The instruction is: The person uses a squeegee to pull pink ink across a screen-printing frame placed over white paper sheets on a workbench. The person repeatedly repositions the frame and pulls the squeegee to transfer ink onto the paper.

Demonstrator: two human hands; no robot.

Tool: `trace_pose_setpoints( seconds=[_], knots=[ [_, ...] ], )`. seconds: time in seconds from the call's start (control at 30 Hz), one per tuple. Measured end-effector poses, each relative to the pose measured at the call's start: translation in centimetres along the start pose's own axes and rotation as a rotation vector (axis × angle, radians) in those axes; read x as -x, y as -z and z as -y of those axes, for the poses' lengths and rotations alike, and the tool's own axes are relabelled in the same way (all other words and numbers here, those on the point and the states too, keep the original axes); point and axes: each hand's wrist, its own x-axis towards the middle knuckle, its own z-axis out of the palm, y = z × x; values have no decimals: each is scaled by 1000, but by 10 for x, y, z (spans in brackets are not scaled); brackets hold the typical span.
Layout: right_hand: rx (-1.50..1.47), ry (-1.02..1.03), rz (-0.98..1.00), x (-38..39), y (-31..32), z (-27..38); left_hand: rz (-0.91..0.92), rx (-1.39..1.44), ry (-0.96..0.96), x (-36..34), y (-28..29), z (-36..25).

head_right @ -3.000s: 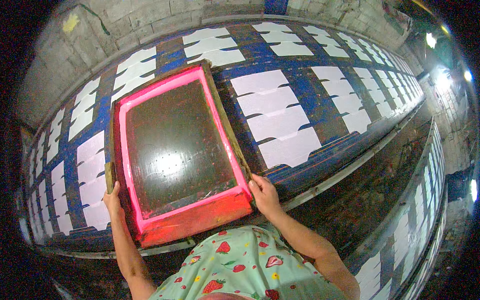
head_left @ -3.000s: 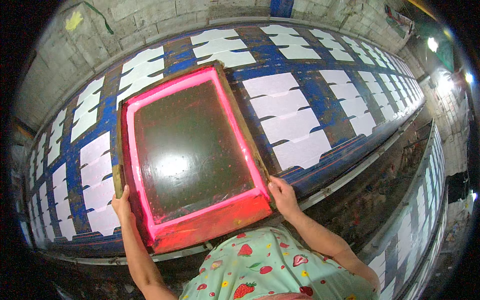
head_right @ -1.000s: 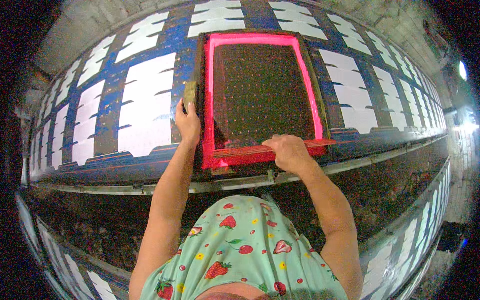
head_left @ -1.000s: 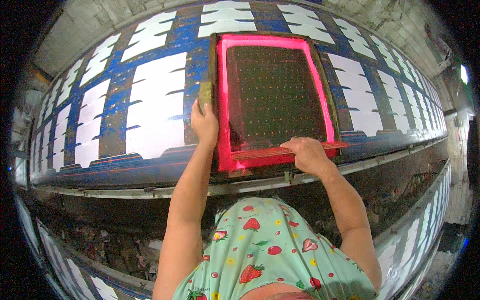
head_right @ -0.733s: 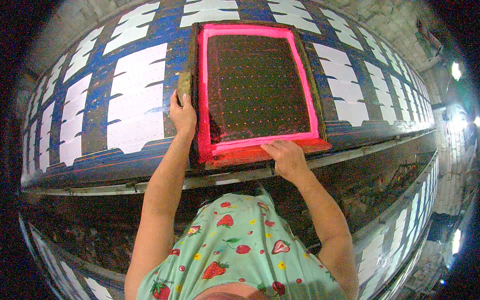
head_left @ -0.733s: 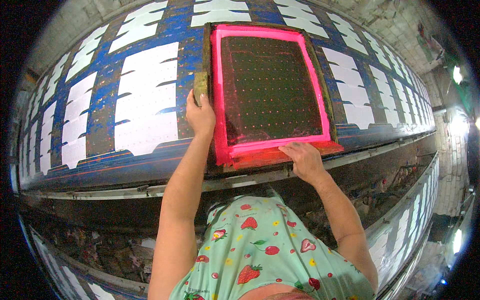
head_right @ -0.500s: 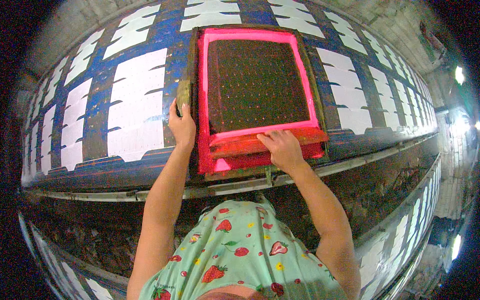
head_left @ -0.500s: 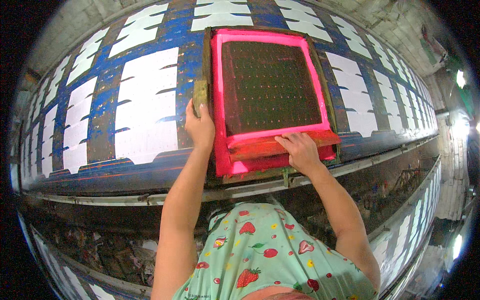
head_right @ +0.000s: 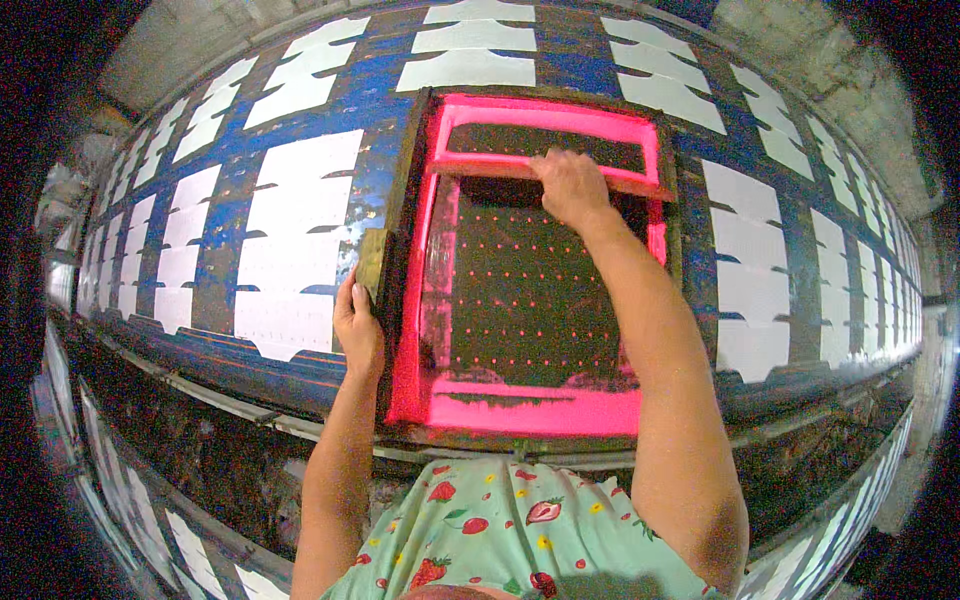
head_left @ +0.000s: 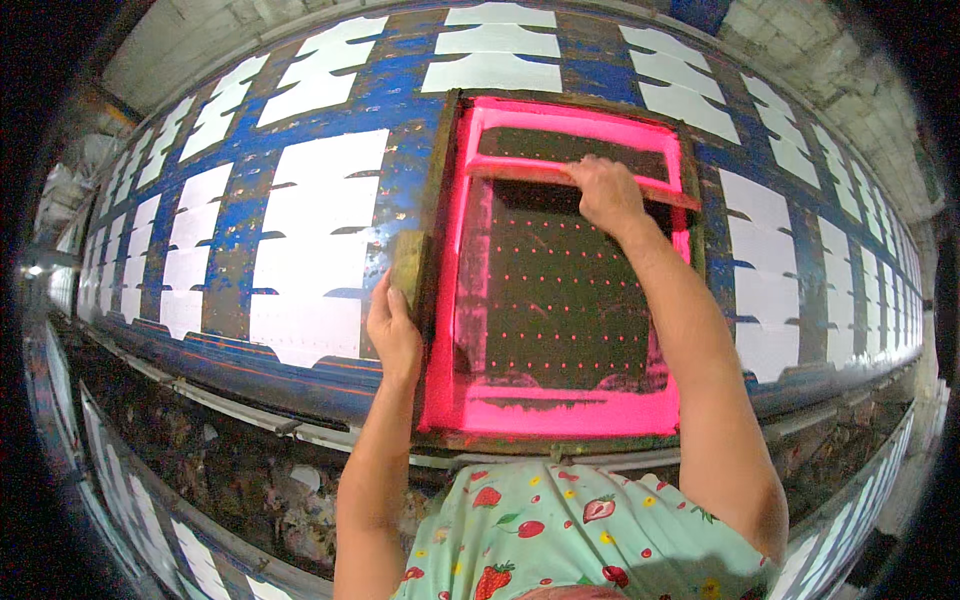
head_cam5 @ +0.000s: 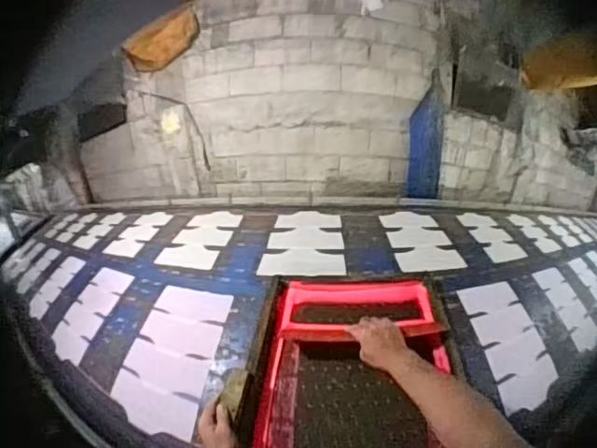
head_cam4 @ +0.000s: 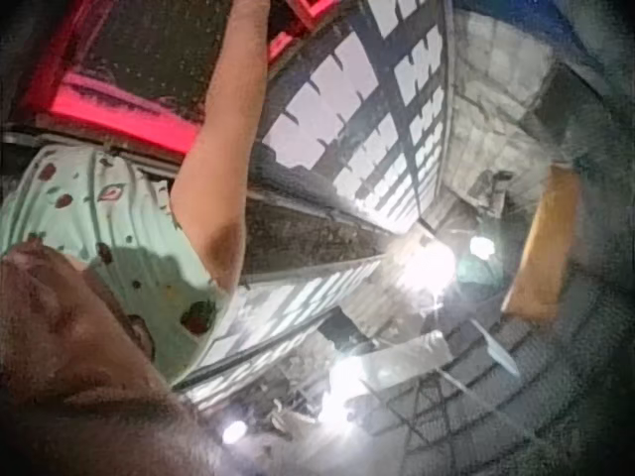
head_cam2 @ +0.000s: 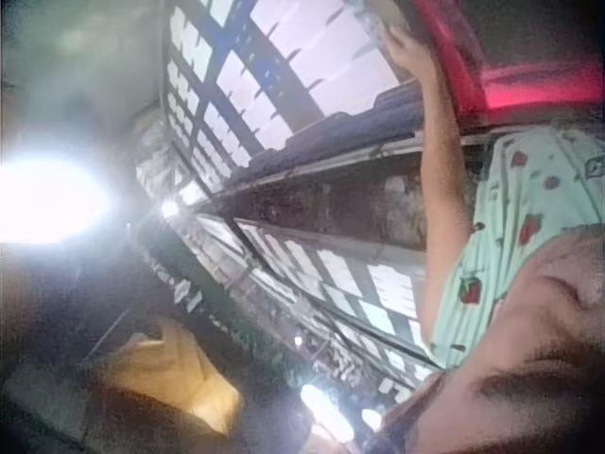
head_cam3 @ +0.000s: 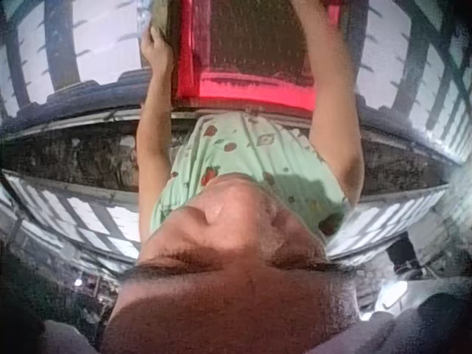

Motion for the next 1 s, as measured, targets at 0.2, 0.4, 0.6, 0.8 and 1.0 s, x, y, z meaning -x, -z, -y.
trace_pose_setpoints(
  seconds=[0.2, 0.4, 0.6, 0.8, 1.0],
  knots=[
    [-17, -46, 103, -85, -12, -57, -71, -20, 17, 0, -4, 8],
    [-73, 9, -13, -106, -19, -84, -134, -190, 74, -2, -5, 6],
    [-76, 13, 72, -105, -12, -88, -114, -108, 48, -7, -10, 10],
    [-173, 16, 265, -52, 22, -48, -91, -220, 64, -11, -7, 14],
    [-182, 34, 285, 58, 54, 30, -39, -191, 113, -13, -2, 17]
  ],
)
